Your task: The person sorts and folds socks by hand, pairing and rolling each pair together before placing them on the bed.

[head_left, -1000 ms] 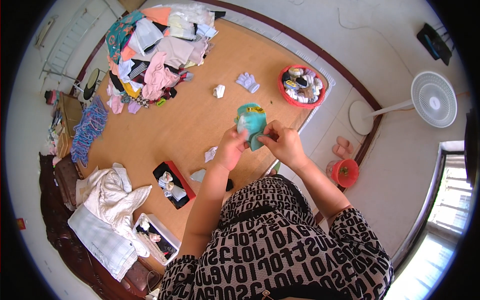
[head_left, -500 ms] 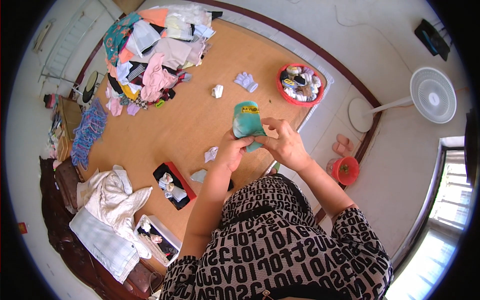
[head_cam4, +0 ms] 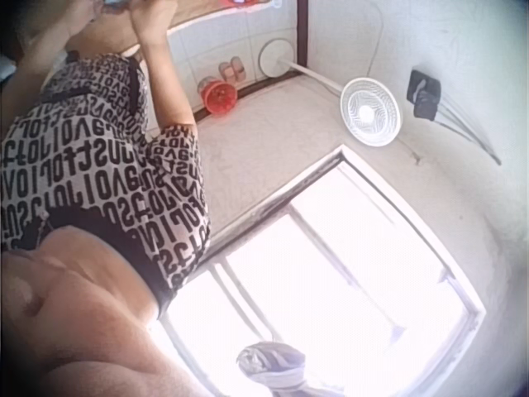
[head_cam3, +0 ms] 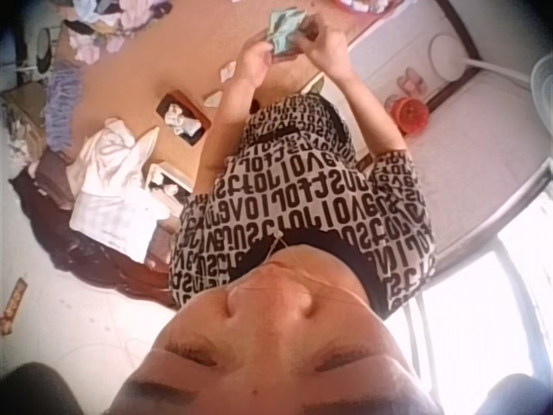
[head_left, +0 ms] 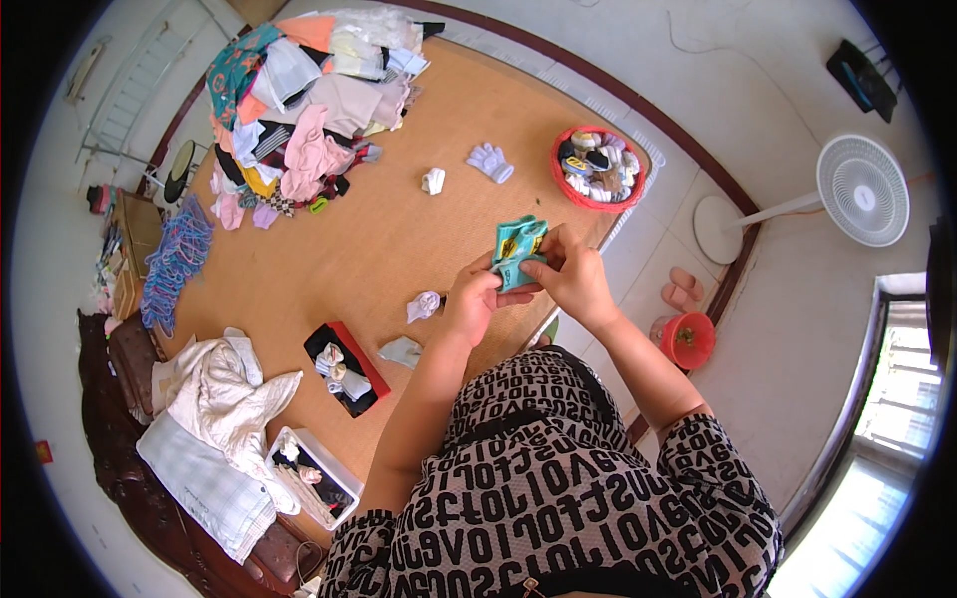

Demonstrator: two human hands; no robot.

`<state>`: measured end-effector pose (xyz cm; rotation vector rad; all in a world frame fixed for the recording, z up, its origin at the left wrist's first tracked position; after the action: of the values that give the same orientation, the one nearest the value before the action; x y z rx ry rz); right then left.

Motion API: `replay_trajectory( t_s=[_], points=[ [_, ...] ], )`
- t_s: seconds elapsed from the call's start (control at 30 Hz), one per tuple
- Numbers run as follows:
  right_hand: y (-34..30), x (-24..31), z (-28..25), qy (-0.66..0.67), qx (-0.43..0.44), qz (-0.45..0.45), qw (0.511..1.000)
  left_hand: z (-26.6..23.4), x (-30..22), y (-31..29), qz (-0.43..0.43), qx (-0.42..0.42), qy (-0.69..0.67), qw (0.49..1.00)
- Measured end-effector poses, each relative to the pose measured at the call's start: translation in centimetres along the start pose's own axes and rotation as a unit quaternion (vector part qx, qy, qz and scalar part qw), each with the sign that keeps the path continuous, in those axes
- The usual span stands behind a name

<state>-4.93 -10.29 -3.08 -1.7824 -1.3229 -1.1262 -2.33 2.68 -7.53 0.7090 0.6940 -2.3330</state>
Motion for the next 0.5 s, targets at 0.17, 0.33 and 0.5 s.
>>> replay_trajectory(
  t_s=[0.17, 0.33, 0.5],
  points=[
    [-0.1, 0.4, 0.3, -0.043, 0.009, -0.044, 0.998, 0.6, -0.7, -0.3, 0.055, -0.024, 0.205, 0.977],
    [-0.7, 4.6, -1.9, -0.138, -0.069, -0.212, 0.965, -1.0, -1.5, -0.2, 0.107, -0.093, 0.234, 0.962],
    [-0.3, 7.9, -2.1, -0.193, -0.02, -0.312, 0.93, -0.4, -1.8, -0.4, 0.098, -0.081, 0.277, 0.952]
  ],
)
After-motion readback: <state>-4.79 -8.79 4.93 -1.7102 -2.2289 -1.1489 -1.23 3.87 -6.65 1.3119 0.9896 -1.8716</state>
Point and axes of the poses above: each hand's wrist, its own y-axis towards the middle knuckle, its own z-axis out of the palm, x = y × z, the point moved 8 cm from there along y, towards the middle knuckle, and after that the axes turned 2 degrees about -y, right-handed, at the moved point
